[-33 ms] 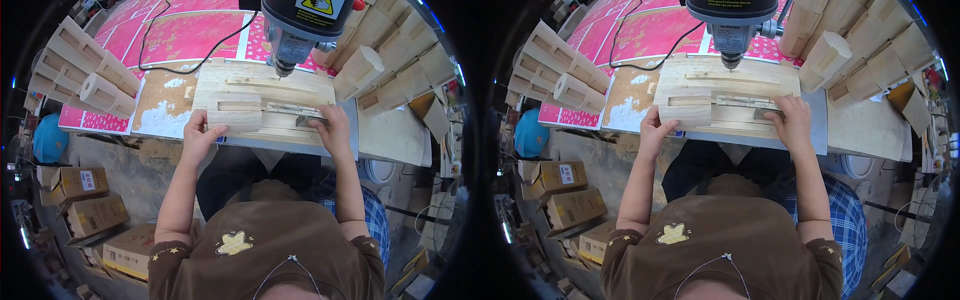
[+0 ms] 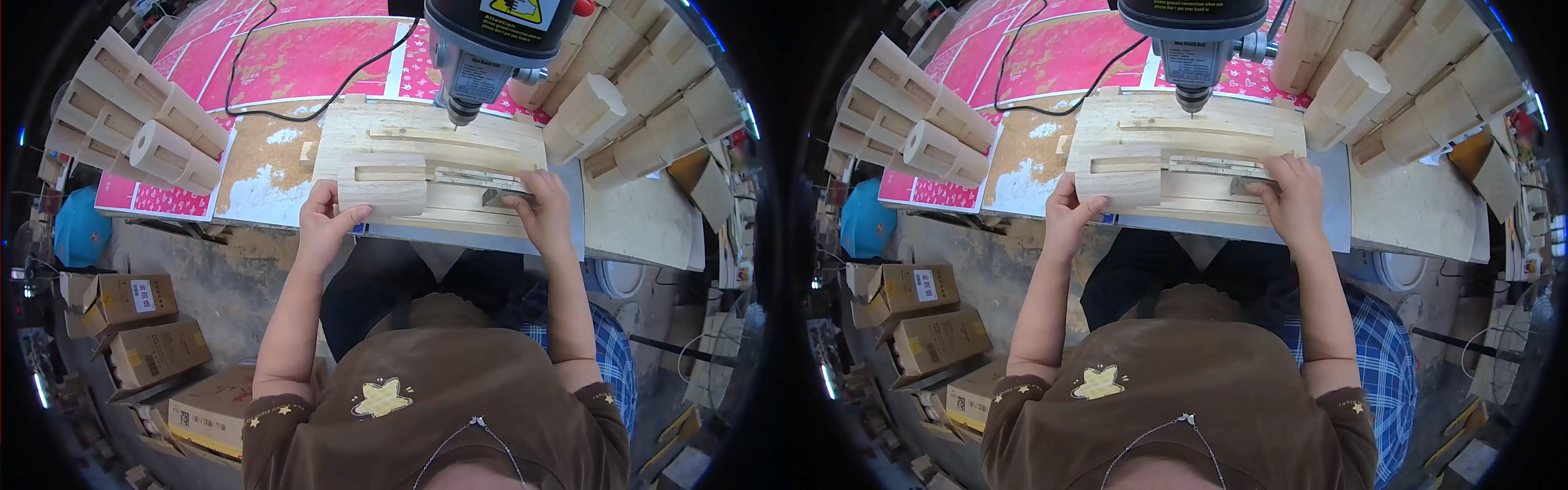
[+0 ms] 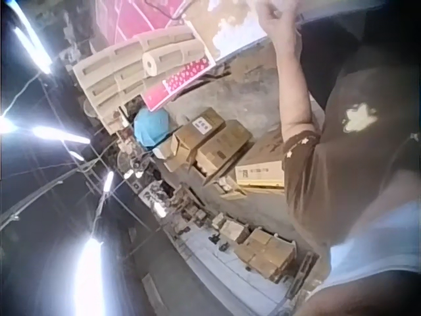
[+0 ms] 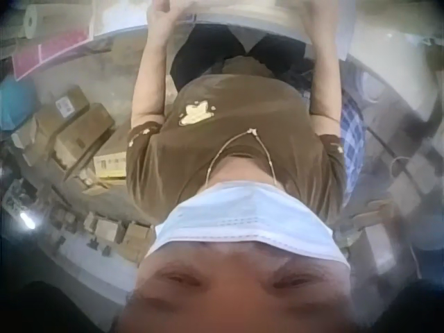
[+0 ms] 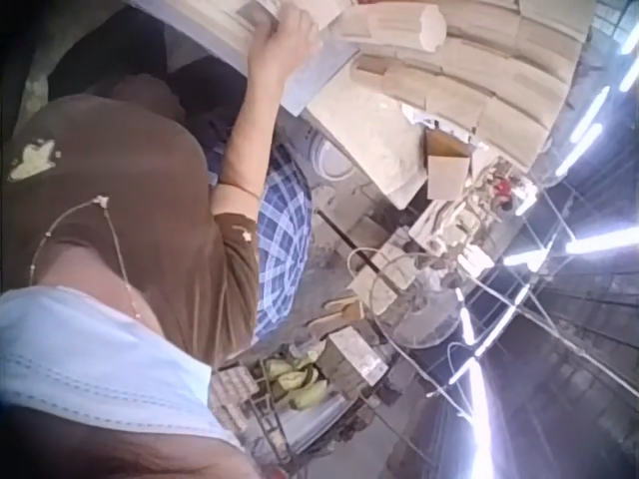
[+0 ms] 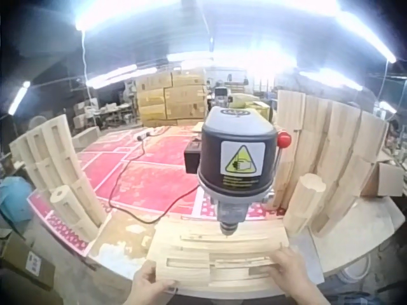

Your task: Using a drill press to create slots or holes in cylindrical wooden furniture components.

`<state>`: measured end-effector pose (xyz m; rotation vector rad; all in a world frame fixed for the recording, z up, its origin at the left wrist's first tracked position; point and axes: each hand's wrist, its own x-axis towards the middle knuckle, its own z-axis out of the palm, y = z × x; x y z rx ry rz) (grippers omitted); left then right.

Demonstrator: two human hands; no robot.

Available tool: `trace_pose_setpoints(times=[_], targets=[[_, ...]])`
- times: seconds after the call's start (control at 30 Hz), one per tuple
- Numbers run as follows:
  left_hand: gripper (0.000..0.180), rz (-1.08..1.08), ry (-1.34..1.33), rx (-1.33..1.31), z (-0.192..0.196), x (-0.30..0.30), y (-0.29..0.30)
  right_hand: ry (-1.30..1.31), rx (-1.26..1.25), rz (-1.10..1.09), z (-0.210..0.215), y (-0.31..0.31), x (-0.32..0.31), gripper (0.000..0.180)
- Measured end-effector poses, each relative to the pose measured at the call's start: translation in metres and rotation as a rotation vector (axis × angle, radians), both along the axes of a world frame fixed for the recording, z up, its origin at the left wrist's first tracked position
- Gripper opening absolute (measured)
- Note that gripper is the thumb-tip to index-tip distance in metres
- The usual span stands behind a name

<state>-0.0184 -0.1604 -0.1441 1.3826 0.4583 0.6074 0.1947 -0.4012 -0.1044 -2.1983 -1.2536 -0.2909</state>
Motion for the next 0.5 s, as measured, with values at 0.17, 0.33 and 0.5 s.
trace_pose_setpoints(times=[0.17, 0.33, 0.5], targets=[[0.033, 0.020, -0.004, -0.084, 0.006, 0.002, -0.008, 0.018, -0.006, 0.008, -0.001, -0.001, 0.002, 0.033], [0.031, -0.016, 0.061, 0.004, 0.004, 0.001, -0.001, -0.010, 0.010, 0.022, -0.001, -0.001, 0.002, 0.033], [0.033, -0.075, 0.074, 0.065, 0.005, 0.002, 0.004, 0.016, -0.009, 0.034, -0.002, -0.003, 0.007, 0.033]])
